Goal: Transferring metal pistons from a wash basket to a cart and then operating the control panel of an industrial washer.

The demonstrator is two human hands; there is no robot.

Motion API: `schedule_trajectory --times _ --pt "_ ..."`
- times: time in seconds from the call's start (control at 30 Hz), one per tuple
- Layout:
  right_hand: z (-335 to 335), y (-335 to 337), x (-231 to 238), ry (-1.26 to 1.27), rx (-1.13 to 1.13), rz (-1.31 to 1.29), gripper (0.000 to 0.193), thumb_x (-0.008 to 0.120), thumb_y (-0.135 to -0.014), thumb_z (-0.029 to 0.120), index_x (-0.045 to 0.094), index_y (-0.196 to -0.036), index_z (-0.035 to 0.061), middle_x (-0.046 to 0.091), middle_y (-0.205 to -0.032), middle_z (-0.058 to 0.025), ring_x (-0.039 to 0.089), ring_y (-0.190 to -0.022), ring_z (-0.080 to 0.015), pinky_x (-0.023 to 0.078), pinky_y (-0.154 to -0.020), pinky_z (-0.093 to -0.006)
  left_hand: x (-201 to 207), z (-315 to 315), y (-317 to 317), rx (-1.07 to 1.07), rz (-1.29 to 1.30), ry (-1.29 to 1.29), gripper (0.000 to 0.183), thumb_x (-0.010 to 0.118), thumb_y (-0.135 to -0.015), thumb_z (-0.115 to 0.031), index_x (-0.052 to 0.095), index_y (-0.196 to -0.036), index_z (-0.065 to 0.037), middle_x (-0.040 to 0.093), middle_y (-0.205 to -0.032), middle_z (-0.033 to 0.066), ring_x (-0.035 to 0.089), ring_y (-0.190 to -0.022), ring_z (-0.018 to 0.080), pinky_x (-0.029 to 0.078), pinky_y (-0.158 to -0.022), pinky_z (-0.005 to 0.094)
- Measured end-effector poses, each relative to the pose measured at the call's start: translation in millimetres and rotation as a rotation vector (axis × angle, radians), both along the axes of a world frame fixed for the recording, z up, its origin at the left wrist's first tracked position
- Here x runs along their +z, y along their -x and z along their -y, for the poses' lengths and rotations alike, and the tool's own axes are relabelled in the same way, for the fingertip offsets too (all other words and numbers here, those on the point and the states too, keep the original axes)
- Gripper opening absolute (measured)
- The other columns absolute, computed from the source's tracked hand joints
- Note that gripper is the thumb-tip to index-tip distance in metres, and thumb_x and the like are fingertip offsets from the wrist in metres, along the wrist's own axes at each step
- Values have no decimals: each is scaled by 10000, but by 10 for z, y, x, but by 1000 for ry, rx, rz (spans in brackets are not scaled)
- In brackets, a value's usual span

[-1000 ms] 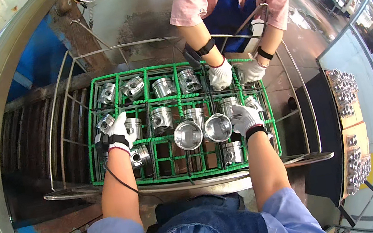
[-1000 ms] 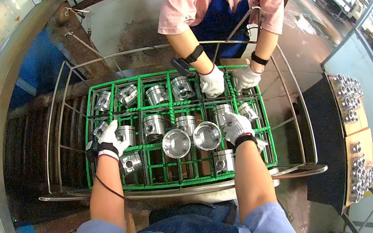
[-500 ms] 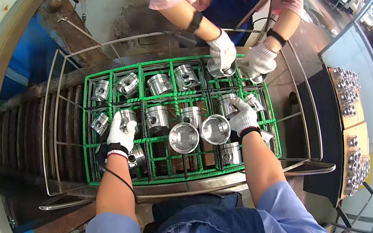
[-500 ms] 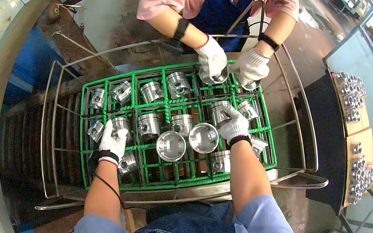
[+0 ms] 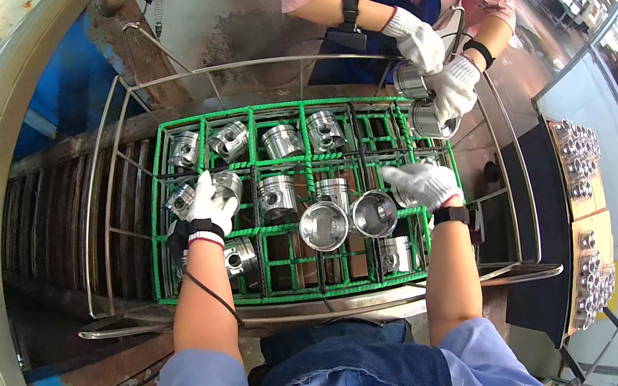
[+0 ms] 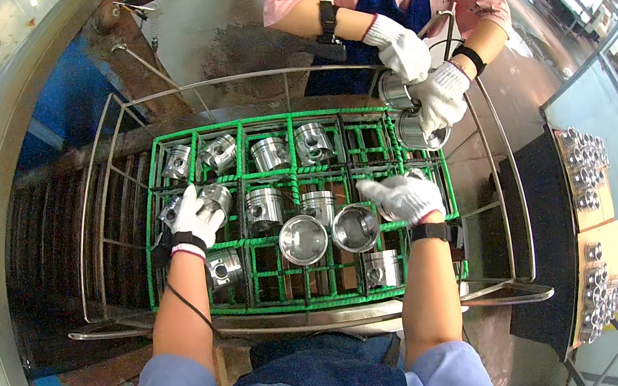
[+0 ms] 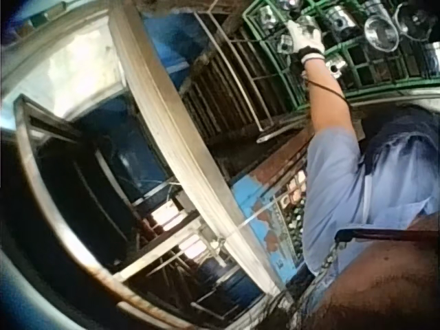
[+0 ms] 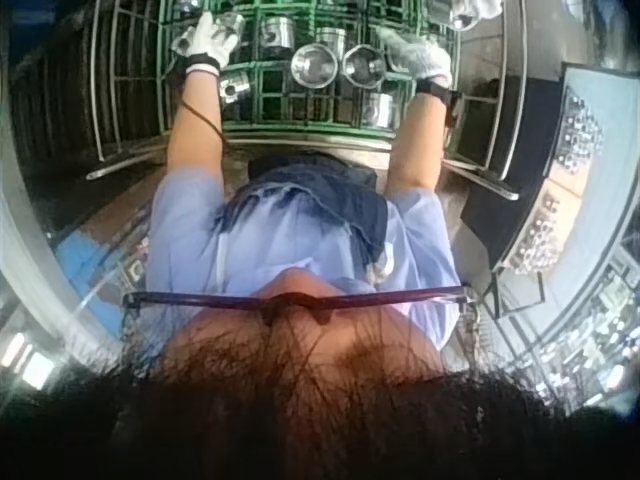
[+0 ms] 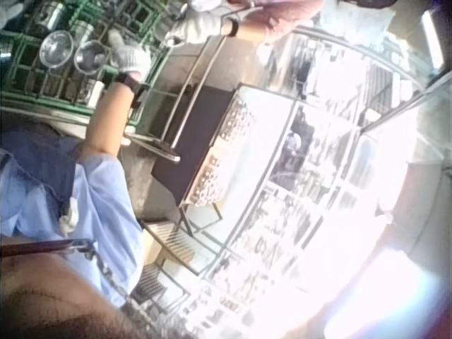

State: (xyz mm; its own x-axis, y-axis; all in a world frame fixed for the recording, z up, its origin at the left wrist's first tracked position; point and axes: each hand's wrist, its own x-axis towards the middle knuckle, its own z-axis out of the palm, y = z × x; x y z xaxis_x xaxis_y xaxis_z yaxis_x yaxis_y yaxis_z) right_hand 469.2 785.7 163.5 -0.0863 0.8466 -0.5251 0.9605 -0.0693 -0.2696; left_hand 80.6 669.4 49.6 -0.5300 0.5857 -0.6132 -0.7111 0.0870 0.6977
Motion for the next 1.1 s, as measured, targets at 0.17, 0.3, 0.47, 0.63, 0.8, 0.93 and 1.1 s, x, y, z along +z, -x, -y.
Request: schedule_trajectory --times 0.17,0.3,0.47,0.63,0.8,0.93,1.1 --pt "249 309 75 110 410 502 943 393 -806 932 771 -1218 173 681 -1357 -130 597 -1301 -328 284 -1207 -437 -199 -150 25 104 205 -169 641 761 -916 -469 509 -1379 -104 540 -1360 146 565 -1249 307 481 -1087 490" --pt "295 422 -125 120 331 630 795 417 -857 793 673 -1383 255 588 -1506 -34 470 -1457 -287 58 -1193 -698 -388 -307 115 296 371 -184 677 792 -890 -505 510 -1322 -66 609 -1239 140 621 -1148 292 530 -1022 459" --pt "283 254 -420 2 323 495 584 536 -853 636 797 -1150 206 757 -1211 -109 696 -1177 -300 282 -1121 -654 -153 -335 32 18 -6 -138 491 813 -879 -473 647 -1104 -70 590 -826 18 604 -753 159 540 -704 315" --pt "252 224 -624 -89 398 524 515 528 -877 535 815 -1062 150 791 -1085 -87 755 -1028 -285 544 -869 -526 649 -182 -190 -792 -724 179 434 686 -936 -458 734 -842 -37 695 -798 42 603 -700 143 479 -660 305" --pt "335 224 -524 -40 413 534 470 441 -945 527 809 -1087 271 769 -1174 -18 685 -1187 -237 162 -1095 -762 833 -79 -843 -1555 -1466 72 411 644 -936 -469 766 -865 -84 698 -706 92 658 -621 254 506 -574 409" --pt "408 203 -370 -84 349 563 464 483 -913 513 793 -1154 265 744 -1241 -36 633 -1255 -257 225 -1106 -671 435 -15 -1324 -1544 -1803 386 603 704 -817 -635 777 -1070 -93 754 -940 183 726 -846 370 572 -749 486" --pt "506 88 -131 -370 249 520 361 618 -783 464 836 -903 203 782 -986 -91 696 -1054 -265 441 -965 -462 228 -86 -1452 -1542 -1831 465 593 676 -832 -580 765 -1083 -51 768 -1005 189 756 -891 330 591 -739 447"
